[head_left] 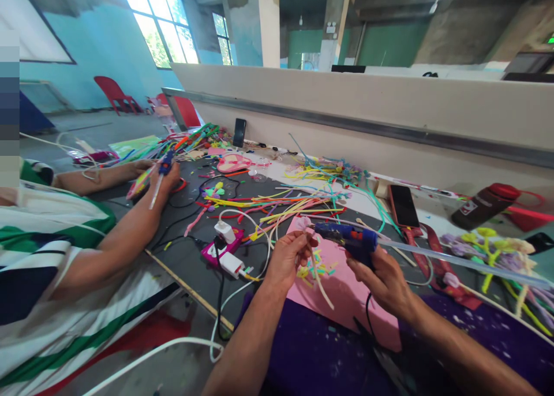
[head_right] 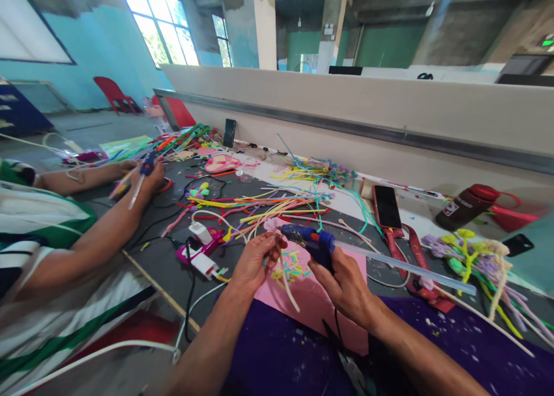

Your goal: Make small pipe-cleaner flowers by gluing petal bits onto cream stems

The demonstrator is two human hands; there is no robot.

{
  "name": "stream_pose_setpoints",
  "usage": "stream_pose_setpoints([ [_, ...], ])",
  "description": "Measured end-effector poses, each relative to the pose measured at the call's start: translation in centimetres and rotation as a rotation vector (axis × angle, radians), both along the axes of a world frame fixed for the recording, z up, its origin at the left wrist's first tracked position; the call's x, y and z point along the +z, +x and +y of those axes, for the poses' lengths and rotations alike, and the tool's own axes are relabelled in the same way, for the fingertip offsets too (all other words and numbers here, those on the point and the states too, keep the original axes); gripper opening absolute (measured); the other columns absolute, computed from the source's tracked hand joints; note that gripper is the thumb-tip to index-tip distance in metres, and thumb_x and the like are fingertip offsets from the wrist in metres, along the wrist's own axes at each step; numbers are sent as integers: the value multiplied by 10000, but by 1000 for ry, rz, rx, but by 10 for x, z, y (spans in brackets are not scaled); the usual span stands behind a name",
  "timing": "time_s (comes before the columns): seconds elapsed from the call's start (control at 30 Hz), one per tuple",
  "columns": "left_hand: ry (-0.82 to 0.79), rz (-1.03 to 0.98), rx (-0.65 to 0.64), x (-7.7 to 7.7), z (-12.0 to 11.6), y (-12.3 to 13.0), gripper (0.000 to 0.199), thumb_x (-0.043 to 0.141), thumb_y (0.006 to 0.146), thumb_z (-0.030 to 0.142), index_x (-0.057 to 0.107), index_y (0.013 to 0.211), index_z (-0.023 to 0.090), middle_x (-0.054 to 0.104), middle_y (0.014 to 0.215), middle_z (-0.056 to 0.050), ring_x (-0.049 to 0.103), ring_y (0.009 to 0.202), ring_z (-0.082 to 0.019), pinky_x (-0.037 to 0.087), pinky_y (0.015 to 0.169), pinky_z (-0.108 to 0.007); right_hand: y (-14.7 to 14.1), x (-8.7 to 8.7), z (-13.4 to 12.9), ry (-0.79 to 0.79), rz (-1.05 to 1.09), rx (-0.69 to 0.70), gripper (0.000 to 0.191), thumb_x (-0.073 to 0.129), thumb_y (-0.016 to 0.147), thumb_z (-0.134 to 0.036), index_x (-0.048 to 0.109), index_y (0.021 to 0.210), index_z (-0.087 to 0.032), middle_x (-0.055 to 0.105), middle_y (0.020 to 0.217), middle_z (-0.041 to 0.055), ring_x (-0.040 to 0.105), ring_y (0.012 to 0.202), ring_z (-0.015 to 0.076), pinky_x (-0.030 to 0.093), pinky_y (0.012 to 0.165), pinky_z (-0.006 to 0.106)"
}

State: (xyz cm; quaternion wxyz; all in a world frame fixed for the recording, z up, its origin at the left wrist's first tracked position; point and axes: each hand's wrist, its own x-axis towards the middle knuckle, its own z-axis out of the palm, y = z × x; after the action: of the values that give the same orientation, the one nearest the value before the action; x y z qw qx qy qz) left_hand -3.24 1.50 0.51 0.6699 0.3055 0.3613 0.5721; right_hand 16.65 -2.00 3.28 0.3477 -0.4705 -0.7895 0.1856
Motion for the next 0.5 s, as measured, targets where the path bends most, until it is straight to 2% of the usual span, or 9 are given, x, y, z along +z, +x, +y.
stream_pose_setpoints([
  [0.5, -14, 4, 1, 0, 0, 0, 221, 719, 620, 310, 617, 683, 124, 653, 632, -27, 449, 388, -29, 244, 324, -151, -2, -2, 2, 13, -11, 4, 219, 446, 875, -395, 510, 875, -186, 534, 589, -8, 472, 511, 134, 360, 493, 248],
])
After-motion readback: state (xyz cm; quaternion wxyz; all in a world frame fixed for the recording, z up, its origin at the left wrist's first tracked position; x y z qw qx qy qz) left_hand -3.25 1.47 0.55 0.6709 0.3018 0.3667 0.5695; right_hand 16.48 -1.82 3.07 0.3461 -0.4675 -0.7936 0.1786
